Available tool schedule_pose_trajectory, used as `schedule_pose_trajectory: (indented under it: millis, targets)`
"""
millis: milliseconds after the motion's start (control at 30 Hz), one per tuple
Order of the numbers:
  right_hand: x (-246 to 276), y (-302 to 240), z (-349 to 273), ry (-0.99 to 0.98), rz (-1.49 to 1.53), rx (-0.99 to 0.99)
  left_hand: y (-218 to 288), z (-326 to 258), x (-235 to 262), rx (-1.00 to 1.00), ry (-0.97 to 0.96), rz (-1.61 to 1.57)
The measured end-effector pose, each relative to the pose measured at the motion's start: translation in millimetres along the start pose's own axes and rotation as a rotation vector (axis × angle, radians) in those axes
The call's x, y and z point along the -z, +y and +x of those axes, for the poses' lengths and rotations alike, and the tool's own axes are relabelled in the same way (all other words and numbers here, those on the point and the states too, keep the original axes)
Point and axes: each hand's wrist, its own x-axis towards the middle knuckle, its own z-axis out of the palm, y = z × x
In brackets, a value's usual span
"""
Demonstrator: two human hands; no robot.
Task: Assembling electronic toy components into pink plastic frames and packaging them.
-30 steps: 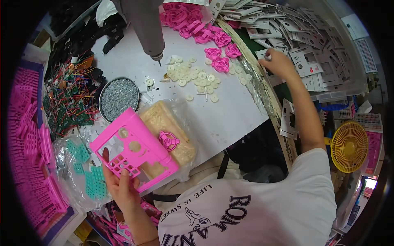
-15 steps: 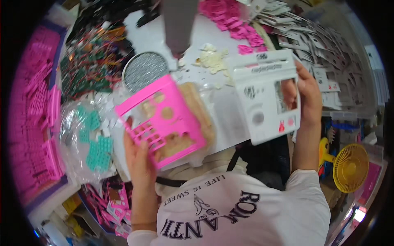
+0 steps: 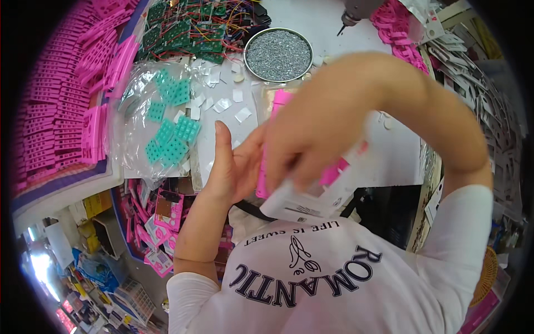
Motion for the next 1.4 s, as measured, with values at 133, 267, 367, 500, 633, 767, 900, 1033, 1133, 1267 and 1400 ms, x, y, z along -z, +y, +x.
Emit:
schedule_pose_trajectory:
  millis: [133, 267, 367, 500, 633, 767, 900, 1033, 1133, 1267, 1400]
  targets:
    - [6, -28, 43, 0.131, -0.602, -0.182, -4, -7, -7, -0.207, 0.28, 0.275]
    - [-22, 13, 14, 1.07, -0.881, -0.023, 3, -21, 11, -0.287, 0.188, 0.117]
    - [-75, 43, -8, 1.519, -0.179, -0.013, 11, -22, -5, -0.255, 0.326, 0.293]
    - [-142, 57, 24, 1.377, 0.963, 0.039, -6, -2, -10, -0.429, 0.468, 0.437]
    - [-139, 64, 41, 1.575, 0.987, 0.194, -13, 14, -18, -0.766, 0.641, 0.655]
    - [-143, 68, 40, 1.559, 1.059, 0.245, -11, 9, -27, -0.959, 0.732, 0.787]
    - [-144, 65, 43, 1.542, 1.069, 0.322, -8, 10, -48, -0.979, 0.715, 1.131]
    - [-147, 59, 40, 1.488, 0.877, 0.287, -3, -1, -25, -0.779, 0.704, 1.493]
    - [-151, 70, 29, 1.38, 1.017, 0.217, 1, -1, -38, -0.749, 0.648, 1.16]
    - [-147, 63, 29, 1.402, 1.137, 0.226, -2, -2, -42, -0.654, 0.561, 1.007]
    - [-148, 57, 35, 1.428, 0.972, 0.23, -12, 0, -18, -0.584, 0.592, 1.457]
